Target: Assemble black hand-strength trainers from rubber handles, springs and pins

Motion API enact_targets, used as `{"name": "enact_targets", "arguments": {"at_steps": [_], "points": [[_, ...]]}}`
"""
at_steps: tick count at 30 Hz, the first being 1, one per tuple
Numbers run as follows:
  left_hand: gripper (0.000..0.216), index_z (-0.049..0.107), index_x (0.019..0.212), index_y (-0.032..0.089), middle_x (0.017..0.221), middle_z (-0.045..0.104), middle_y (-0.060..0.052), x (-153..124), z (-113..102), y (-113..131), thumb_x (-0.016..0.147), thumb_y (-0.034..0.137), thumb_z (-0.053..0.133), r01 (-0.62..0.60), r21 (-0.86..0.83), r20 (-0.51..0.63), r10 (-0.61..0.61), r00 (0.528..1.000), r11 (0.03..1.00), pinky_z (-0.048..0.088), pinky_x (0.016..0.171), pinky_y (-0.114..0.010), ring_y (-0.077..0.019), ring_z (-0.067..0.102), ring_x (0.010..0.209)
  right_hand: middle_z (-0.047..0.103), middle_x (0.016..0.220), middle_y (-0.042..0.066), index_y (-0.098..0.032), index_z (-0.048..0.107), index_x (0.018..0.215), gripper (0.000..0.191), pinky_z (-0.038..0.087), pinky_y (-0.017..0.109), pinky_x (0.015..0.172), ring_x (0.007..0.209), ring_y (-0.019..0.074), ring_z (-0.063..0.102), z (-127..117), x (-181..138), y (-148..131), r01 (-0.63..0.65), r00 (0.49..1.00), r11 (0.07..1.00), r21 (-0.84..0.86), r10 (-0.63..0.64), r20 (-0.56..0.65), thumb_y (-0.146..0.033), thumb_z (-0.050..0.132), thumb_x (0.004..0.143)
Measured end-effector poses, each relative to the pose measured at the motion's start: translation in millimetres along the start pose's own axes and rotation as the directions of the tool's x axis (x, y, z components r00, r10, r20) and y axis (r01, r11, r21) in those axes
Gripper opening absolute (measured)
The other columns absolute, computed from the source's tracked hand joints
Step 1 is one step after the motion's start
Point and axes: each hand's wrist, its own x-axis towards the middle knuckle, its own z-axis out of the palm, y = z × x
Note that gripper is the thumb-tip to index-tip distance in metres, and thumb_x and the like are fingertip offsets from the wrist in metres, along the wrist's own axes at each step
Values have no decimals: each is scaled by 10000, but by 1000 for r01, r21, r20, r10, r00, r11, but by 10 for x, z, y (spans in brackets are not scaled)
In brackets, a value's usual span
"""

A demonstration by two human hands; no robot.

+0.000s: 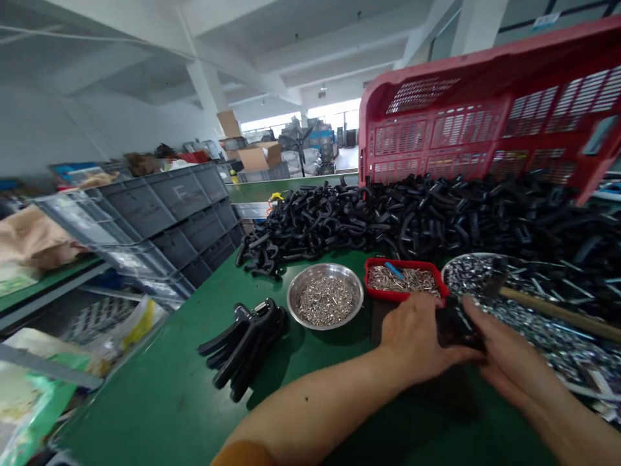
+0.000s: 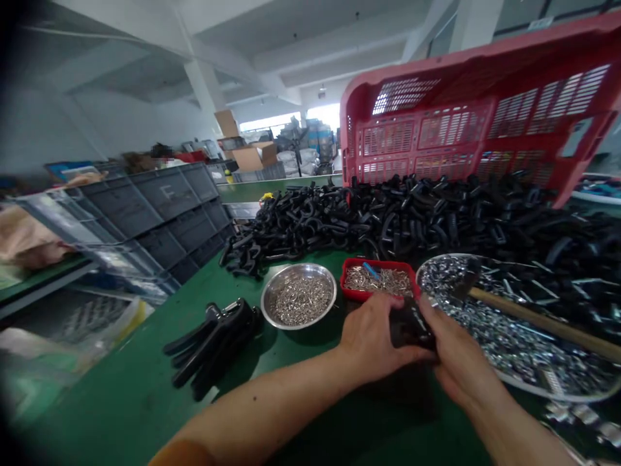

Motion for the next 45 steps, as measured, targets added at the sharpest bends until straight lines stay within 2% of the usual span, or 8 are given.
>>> {"name": "enact_targets", "arguments": {"at_steps": [3,7,11,16,21,25,32,45], "points": [[526,541,1026,210,1040,585,-79,242,-296,-194,708,626,481,-99,280,126,66,990,955,468,775,-356,-241,567,938,479,539,-42,-208,505,667,278,305,166,301,418,77,428,202,138,120,-55,996,962,269,73,-59,-448,644,656],[313,582,1049,182,1025,618,-116,613,-1240,-942,862,318,371,245,772,49,-439,897,587,457,765,-347,-244,573,957,450,561,-52,-199,466,644,302,286,152,291,429,65,419,123,274,309,-74,997,971,227,77,-4,-425,666,647],[290,635,1011,178,1053,607,-153,604,-1968,-1764,753,156,504,268,857,46,-583,811,440,436,805,-399,-293,558,987,480,621,-43,-206,493,727,301,316,155,312,457,67,429,80,244,405,-81,995,992,101,75,59,-472,626,681],[308,638,997,262,1084,584,-91,425,-2078,-2226,766,146,471,172,887,126,-582,803,429,451,767,-343,-245,596,908,479,632,-48,-203,485,736,310,296,152,321,460,63,429,102,217,427,-32,998,996,79,27,62,-495,589,712],[312,544,1060,166,1086,549,-134,678,-2117,-2000,835,335,410,108,858,90,-354,931,503,412,844,-385,-282,526,1022,505,602,-42,-208,491,749,310,356,189,370,486,97,477,68,247,461,34,999,999,20,-35,40,-513,546,738],[349,441,1068,124,891,600,-106,811,-1860,-1306,868,385,322,118,516,-141,-52,989,848,451,758,-360,-231,588,847,581,695,3,-198,536,811,293,449,237,519,638,142,545,60,223,332,232,971,972,-37,-230,64,-481,560,741],[243,465,980,152,871,611,-84,414,-565,-141,868,344,366,-115,-56,122,121,985,992,450,725,-309,-184,582,789,595,716,1,-218,546,864,246,436,243,543,643,145,552,65,-40,-95,475,879,856,-204,-473,64,-444,539,769],[378,500,946,165,934,581,-55,310,24,-85,911,419,222,20,-425,-145,-90,985,905,409,803,-269,-148,536,889,638,780,58,-188,558,893,247,407,289,634,702,190,579,-18,-78,-124,578,765,566,-587,-627,148,-400,447,830]]}}
